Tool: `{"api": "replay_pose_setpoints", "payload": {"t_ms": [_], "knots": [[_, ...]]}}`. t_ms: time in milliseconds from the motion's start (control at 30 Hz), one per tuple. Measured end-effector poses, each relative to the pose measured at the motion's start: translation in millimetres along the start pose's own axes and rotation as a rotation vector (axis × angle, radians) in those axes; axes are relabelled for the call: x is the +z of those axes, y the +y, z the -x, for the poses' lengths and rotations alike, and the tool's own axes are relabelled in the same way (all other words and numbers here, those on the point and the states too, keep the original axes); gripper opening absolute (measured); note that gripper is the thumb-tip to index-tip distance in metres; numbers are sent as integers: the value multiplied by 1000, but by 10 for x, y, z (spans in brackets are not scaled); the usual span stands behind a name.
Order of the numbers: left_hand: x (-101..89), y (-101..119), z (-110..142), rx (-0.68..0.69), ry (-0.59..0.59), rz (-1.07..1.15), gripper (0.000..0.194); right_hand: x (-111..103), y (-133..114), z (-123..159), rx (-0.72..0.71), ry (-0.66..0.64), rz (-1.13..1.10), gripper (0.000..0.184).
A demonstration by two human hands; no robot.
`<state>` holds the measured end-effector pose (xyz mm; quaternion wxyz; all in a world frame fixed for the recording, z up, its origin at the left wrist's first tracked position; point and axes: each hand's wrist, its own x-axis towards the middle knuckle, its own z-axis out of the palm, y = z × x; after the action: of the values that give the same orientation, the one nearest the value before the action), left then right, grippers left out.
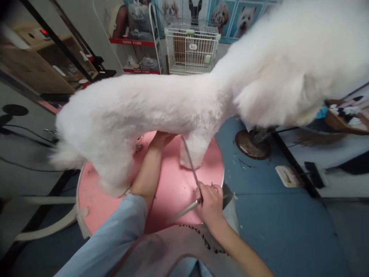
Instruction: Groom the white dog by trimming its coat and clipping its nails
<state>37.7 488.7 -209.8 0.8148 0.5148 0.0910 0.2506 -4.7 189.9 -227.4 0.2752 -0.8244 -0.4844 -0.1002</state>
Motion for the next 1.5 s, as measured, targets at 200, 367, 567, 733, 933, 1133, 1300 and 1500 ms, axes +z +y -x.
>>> {"api": "replay_pose_setpoints", "payload": {"t_ms": [200,367,567,733,933,1133,1300,1500], "knots": [[20,-15,-147,64,-117,195,34,65,-202,-23,61,89,7,21],[40,50,-104,50,-128,292,31,165,-320,-130,116,96,10,23],[-2,79,-141,13,-166,312,34,352,-555,-35,437,-6,-509,18],[-21,125,-145,7,-188,289,35,562,-839,-80,1008,60,-1652,32],[-32,118,-160,67,-271,269,36,488,-1108,-25,950,77,-2117,34],[-63,122,-171,94,-276,205,37,581,-1030,59,1027,88,-2040,34],[30,165,-97,89,-248,191,40,634,-914,209,987,-109,-1561,38],[165,126,-35,8,-216,57,47,163,-570,286,622,-586,-441,42]]}}
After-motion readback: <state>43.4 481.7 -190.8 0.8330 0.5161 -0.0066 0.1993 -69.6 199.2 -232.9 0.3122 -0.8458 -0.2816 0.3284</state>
